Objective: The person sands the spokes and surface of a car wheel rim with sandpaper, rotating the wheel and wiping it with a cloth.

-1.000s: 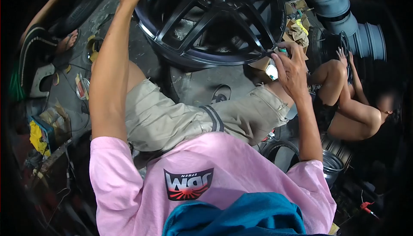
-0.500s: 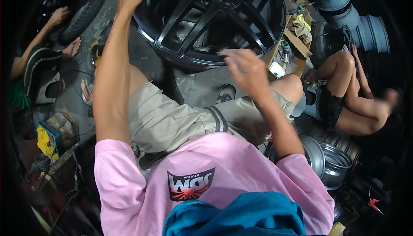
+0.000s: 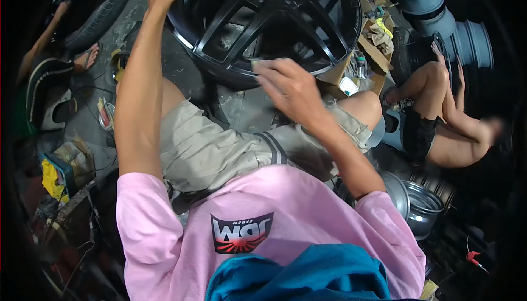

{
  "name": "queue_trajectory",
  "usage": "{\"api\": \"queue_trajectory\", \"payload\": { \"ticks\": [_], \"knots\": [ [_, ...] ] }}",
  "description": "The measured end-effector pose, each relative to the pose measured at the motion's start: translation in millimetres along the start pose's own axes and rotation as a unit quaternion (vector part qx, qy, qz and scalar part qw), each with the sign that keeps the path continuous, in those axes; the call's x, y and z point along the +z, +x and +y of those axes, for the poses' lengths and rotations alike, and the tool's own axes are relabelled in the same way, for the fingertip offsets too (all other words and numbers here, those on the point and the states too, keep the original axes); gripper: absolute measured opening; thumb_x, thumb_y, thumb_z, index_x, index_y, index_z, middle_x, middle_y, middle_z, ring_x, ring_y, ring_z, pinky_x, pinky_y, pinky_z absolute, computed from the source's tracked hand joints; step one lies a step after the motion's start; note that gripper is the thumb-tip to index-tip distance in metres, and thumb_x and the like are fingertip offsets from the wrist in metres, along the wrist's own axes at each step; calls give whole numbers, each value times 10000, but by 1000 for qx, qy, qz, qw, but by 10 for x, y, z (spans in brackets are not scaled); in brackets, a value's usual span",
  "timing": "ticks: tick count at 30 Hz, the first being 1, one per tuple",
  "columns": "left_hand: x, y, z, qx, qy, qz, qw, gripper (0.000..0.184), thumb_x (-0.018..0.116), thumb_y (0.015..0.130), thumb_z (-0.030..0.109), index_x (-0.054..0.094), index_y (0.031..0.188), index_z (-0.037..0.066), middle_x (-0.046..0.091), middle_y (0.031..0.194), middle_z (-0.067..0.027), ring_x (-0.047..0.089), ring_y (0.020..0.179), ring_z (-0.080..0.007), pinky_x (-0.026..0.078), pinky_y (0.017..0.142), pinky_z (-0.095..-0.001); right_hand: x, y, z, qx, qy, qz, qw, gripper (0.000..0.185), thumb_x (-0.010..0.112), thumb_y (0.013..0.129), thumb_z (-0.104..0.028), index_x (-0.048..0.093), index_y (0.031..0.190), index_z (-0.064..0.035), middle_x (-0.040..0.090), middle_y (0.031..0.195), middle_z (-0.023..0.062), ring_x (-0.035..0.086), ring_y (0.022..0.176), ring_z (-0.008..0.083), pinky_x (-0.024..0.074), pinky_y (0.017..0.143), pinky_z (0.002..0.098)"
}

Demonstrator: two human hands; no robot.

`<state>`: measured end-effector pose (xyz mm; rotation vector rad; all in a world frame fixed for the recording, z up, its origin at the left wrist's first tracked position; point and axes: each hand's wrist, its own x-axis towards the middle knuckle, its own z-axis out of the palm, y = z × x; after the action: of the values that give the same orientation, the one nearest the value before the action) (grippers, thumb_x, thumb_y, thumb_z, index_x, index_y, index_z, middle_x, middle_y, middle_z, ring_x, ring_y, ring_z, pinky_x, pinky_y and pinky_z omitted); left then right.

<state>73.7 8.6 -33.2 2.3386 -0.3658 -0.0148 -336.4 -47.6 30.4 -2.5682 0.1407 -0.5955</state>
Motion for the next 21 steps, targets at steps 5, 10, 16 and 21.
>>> {"api": "queue_trajectory", "payload": {
  "ticks": [5, 10, 16, 21],
  "knots": [
    [9, 11, -54, -5, 32, -2, 999, 832, 599, 991, 680, 651, 1361, -63, 650, 1358, -396, 595, 1337, -541, 476, 1133, -551, 220, 142, -70, 1, 50, 0, 999, 242, 779, 926, -61, 798, 1165, -28, 771, 1164, 89, 725, 1055, 281, 603, 902, 380],
    [3, -49, -48, 1, -28, -5, 1000, 857, 598, 987, 688, 637, 1373, -77, 633, 1382, -400, 570, 1366, -541, 452, 1160, -548, 100, 21, -40, -7, 30, -21, 999, 274, 774, 923, -53, 795, 1196, -39, 777, 1161, 87, 737, 1060, 276, 611, 908, 385],
    [240, 354, -432, 47, 51, 38, 997, 827, 626, 972, 665, 679, 1281, -100, 703, 1269, -360, 672, 1235, -480, 518, 1059, -507, 147, 63, -62, -48, 58, 13, 997, 329, 791, 895, -65, 775, 1223, -47, 768, 1188, 93, 739, 1070, 298, 612, 937, 396],
    [254, 354, -428, 52, 42, 6, 998, 1081, 592, 904, 823, 626, 1397, -138, 636, 1413, -385, 572, 1404, -508, 428, 1200, -509, 93, -50, -49, -17, 21, 11, 1000, 298, 791, 920, -76, 791, 1218, -61, 780, 1206, 96, 750, 1087, 291, 617, 956, 392]
  ]
}}
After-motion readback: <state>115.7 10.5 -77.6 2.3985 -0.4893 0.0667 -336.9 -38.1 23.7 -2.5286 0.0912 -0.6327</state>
